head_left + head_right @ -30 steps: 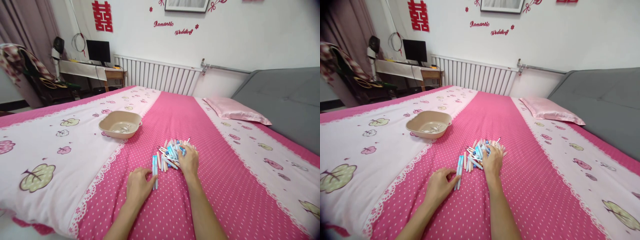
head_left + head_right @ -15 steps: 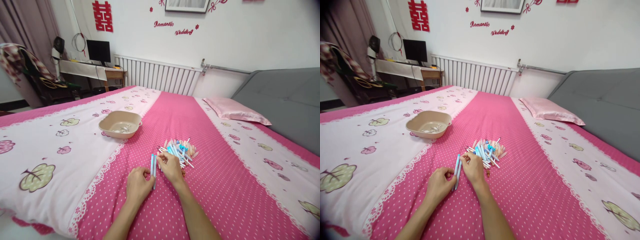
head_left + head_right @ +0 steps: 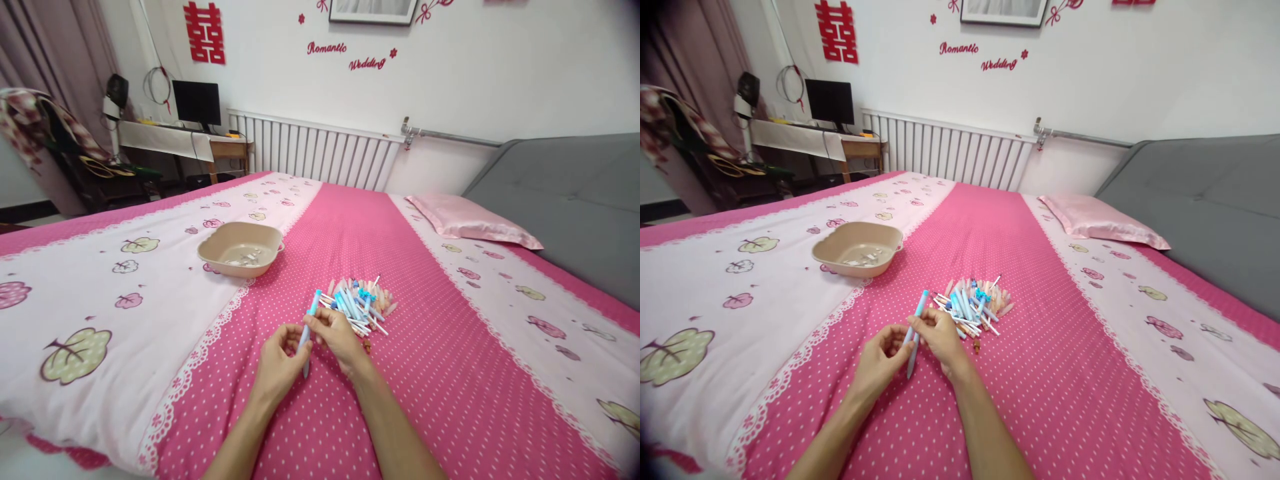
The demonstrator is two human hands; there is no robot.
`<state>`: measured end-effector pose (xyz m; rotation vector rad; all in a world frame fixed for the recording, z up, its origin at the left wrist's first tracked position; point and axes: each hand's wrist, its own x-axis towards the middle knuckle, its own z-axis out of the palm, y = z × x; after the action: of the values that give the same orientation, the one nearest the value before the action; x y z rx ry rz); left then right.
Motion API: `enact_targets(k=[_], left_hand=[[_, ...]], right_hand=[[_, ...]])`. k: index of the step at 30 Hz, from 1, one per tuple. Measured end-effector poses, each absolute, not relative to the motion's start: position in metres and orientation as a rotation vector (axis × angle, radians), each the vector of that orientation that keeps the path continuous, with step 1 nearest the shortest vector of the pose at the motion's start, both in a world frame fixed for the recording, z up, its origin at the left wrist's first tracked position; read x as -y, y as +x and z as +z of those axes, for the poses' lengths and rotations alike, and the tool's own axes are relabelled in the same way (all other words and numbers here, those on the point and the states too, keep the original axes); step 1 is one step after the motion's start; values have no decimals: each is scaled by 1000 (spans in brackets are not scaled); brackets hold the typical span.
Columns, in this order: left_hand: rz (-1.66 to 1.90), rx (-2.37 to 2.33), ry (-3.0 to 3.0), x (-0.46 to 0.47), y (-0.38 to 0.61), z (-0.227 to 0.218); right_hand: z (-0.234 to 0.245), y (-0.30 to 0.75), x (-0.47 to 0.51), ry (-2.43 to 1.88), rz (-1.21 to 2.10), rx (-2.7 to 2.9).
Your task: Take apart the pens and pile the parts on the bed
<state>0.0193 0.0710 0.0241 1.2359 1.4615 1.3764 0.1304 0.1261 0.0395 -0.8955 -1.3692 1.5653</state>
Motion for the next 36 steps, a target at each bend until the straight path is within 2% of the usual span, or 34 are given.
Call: enact_targets(k=[10, 20, 27, 36], left_hand=[[1564, -1628, 1184, -65, 17, 32], [1396, -1810, 1309, -61, 16, 32], [1369, -1737, 1194, -63, 14, 26], [1498, -1668, 1372, -62, 19, 32]], right_hand=[[35, 136, -135, -915, 1607, 1129], [39, 139, -136, -887, 1679, 1038], [39, 140, -137, -855, 1744, 1055], [39, 142, -138, -840, 1729, 977]])
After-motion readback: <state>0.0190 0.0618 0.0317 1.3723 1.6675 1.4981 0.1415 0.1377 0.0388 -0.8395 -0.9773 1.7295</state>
